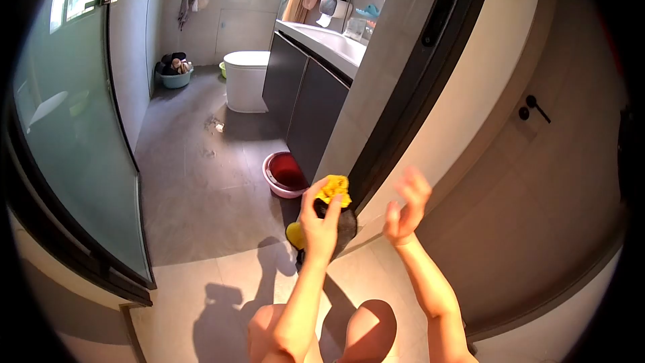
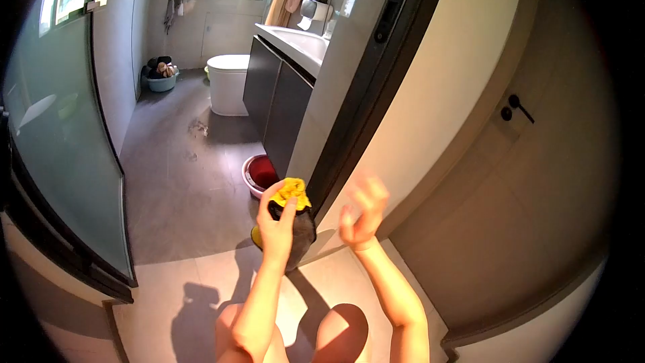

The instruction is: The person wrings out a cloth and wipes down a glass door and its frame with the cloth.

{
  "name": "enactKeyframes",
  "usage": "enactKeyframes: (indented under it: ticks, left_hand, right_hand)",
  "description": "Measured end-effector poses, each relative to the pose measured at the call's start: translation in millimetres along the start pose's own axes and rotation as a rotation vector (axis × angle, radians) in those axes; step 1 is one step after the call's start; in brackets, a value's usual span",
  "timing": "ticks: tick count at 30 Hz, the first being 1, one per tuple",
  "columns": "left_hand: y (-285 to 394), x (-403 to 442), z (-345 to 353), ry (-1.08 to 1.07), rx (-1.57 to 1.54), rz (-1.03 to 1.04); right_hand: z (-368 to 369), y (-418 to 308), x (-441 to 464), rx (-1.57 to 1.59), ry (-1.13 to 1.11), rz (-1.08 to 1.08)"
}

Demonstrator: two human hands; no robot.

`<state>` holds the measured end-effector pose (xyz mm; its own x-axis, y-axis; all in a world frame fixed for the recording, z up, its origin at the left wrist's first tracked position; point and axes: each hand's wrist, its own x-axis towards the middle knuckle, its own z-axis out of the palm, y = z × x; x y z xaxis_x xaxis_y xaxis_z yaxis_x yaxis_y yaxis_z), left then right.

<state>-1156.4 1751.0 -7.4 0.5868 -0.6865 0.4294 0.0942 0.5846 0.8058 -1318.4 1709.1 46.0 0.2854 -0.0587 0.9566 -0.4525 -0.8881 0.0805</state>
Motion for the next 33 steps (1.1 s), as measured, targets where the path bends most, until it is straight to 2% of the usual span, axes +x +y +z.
enactKeyframes:
  ticks: [1, 3, 5, 7, 8, 9, 11, 15, 19, 23, 25, 31, 33]
  left_hand:
    - [-4, 5, -4, -0.007, -0.097, -0.118]
    - [-24, 10, -4, -0.044, -0.087, -0.214]
    - [-33, 9, 4, -0.075, -0.114, -0.236]
    - [-31, 8, 12, 0.048, -0.147, -0.179]
    - [-54, 10, 9, -0.071, -0.135, -0.156]
    - [-53, 11, 7, -0.182, -0.102, -0.195]
    - [-49, 19, 13, -0.212, 0.091, -0.001]
    - [-46, 37, 17, -0.164, 0.318, 0.096]
    - [-40, 16, 13, -0.198, 0.406, 0.154]
    - [-47, 14, 19, -0.106, 0.392, 0.127]
    - [-48, 35, 19, -0.125, 0.405, 0.14]
    - [-50, -3, 22, -0.072, 0.328, 0.161]
    - [-52, 17, 23, -0.086, 0.302, 0.163]
  right_hand:
    - [4, -1, 14, 0.0, -0.001, -0.003]
    - [20, -1, 42, -0.311, 0.018, 0.353]
    - [49, 18, 26, -0.247, 0.057, 0.371]
    - [67, 26, 26, -0.168, 0.107, 0.378]
    - [69, 28, 23, -0.198, 0.136, 0.367]
    - [71, 26, 21, -0.229, 0.164, 0.36]
    - [72, 26, 25, -0.296, 0.175, 0.321]
    - [72, 26, 21, -0.355, 0.164, 0.344]
    - [74, 24, 20, -0.343, 0.179, 0.377]
    - [73, 24, 22, -0.31, 0.197, 0.328]
    - [74, 24, 21, -0.285, 0.208, 0.329]
    - [73, 26, 18, -0.249, 0.195, 0.346]
    - [73, 27, 20, -0.239, 0.198, 0.339]
